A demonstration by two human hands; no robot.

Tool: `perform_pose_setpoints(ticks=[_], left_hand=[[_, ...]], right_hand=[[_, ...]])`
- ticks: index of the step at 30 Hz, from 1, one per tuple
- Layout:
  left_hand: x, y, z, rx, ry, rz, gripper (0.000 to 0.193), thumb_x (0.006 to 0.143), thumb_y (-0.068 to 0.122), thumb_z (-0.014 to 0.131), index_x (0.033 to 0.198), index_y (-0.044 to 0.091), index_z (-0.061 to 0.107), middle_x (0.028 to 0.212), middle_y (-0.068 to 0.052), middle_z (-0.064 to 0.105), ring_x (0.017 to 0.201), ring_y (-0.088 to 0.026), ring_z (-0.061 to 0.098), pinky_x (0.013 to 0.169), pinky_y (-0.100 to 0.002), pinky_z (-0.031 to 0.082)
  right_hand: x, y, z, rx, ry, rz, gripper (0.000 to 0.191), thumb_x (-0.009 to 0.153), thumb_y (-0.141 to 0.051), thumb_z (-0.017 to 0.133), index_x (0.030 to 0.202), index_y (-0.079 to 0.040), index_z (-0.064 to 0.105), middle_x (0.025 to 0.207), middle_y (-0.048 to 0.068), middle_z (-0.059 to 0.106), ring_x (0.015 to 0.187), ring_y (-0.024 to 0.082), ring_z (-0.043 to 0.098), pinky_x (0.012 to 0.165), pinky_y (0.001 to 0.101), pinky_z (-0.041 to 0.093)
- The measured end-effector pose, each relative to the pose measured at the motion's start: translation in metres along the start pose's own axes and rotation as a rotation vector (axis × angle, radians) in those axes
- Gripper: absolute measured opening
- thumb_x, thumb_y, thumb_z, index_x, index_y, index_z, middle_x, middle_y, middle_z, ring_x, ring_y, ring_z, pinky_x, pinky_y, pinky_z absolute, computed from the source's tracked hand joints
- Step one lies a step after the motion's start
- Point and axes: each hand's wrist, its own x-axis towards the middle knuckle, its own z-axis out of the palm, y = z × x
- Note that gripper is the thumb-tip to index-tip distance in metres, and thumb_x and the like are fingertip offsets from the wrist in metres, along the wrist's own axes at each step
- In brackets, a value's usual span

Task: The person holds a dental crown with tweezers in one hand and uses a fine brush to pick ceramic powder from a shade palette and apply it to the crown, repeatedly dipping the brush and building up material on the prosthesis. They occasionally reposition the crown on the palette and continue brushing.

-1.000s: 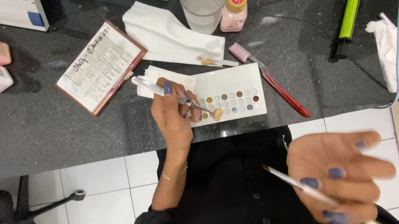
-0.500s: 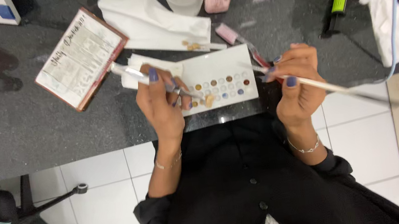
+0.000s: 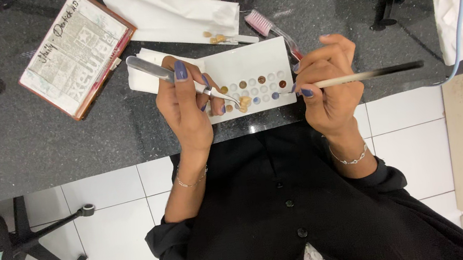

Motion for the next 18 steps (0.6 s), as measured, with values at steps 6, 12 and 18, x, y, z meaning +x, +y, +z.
perform_pose_setpoints(ticks=[6, 12, 18], left_hand=[[-0.0006, 0.0002, 0.0015, 0.006, -0.009, 0.013, 0.033, 0.116, 0.031, 0.045, 0.096, 0.005, 0.048, 0.069, -0.003, 0.051, 0.044, -0.005, 0.045, 0.042, -0.02, 0.034], [-0.0018, -0.001, 0.0004, -0.002, -0.021, 0.006, 0.033, 0.117, 0.031, 0.044, 0.096, 0.005, 0.048, 0.068, -0.004, 0.052, 0.046, -0.007, 0.047, 0.041, -0.019, 0.034], [-0.0026, -0.0026, -0.0016, 0.03, -0.017, 0.018, 0.034, 0.115, 0.032, 0.043, 0.094, 0.006, 0.049, 0.071, -0.003, 0.051, 0.048, -0.006, 0.047, 0.044, -0.021, 0.035]], right_hand=[[0.0015, -0.0004, -0.0009, -0.006, -0.024, -0.016, 0.042, 0.114, -0.036, 0.052, 0.086, -0.007, 0.062, 0.076, 0.003, 0.062, 0.089, 0.021, 0.063, 0.109, 0.045, 0.038], [0.0, -0.0002, -0.0025, -0.009, -0.039, -0.014, 0.042, 0.113, -0.036, 0.052, 0.085, -0.007, 0.061, 0.077, 0.004, 0.062, 0.088, 0.02, 0.063, 0.108, 0.0456, 0.039], [-0.001, 0.0015, -0.0002, 0.003, -0.015, -0.02, 0.041, 0.113, -0.036, 0.055, 0.085, -0.007, 0.062, 0.079, 0.005, 0.064, 0.086, 0.02, 0.064, 0.112, 0.0481, 0.041]])
